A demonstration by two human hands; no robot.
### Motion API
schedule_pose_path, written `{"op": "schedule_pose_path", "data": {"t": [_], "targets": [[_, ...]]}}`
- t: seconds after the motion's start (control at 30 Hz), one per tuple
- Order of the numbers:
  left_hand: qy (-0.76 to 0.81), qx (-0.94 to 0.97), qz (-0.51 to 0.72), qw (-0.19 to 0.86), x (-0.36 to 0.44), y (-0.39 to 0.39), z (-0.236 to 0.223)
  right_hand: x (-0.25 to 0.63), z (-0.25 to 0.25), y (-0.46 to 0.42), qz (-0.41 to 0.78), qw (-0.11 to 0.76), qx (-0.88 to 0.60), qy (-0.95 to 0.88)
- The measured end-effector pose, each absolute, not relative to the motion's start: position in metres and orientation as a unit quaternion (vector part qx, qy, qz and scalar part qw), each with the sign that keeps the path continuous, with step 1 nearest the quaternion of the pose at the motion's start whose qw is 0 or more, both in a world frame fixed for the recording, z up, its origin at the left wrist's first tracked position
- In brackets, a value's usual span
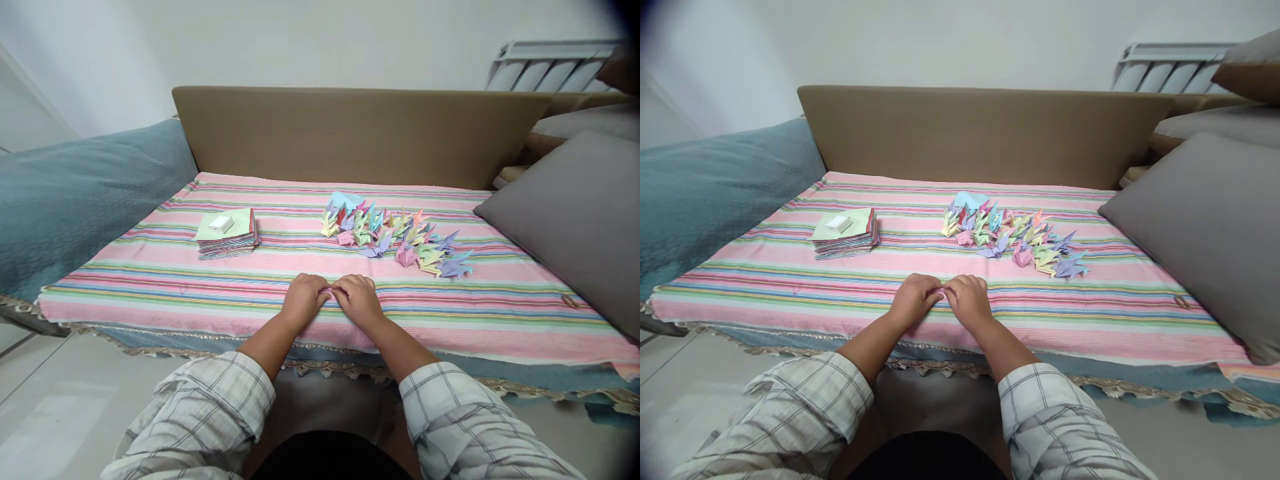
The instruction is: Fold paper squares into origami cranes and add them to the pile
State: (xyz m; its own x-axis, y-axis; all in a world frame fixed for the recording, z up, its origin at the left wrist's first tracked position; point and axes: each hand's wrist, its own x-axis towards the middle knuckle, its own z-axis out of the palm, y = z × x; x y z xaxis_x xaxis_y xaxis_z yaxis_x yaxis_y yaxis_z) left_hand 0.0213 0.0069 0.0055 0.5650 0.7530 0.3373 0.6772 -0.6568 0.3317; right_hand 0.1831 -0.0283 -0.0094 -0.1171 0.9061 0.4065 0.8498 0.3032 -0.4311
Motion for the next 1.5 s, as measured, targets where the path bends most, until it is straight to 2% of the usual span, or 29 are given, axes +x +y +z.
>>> {"op": "schedule_pose_path", "data": {"t": [0.27, 0.47, 0.63, 1.13, 1.23, 1.3, 1.4, 1.5], "targets": [[0.393, 0.876, 0.266, 0.085, 0.022, 0.008, 0.0, 0.192, -0.013, -0.033, 0.056, 0.317, -0.553, -0.768], [0.391, 0.89, 0.227, 0.062, 0.018, 0.009, 0.006, 0.195, -0.015, -0.032, 0.047, 0.312, -0.541, -0.78], [0.326, 0.924, 0.19, 0.062, 0.009, 0.015, 0.009, 0.2, -0.015, -0.031, 0.023, 0.285, -0.509, -0.812], [0.332, 0.932, 0.142, 0.006, 0.011, 0.009, 0.014, 0.19, -0.007, -0.033, -0.073, 0.182, -0.53, -0.825], [0.361, 0.911, 0.183, 0.076, 0.009, 0.009, 0.015, 0.188, -0.008, -0.033, -0.088, 0.18, -0.527, -0.826], [0.413, 0.855, 0.268, 0.16, 0.006, 0.011, 0.015, 0.188, -0.006, -0.033, -0.068, 0.215, -0.533, -0.815], [0.478, 0.705, 0.429, 0.299, 0.005, 0.014, 0.014, 0.19, 0.002, -0.034, 0.033, 0.34, -0.552, -0.76], [0.467, 0.559, 0.481, 0.488, 0.01, 0.011, 0.016, 0.189, 0.011, -0.034, 0.222, 0.501, -0.548, -0.632]]}}
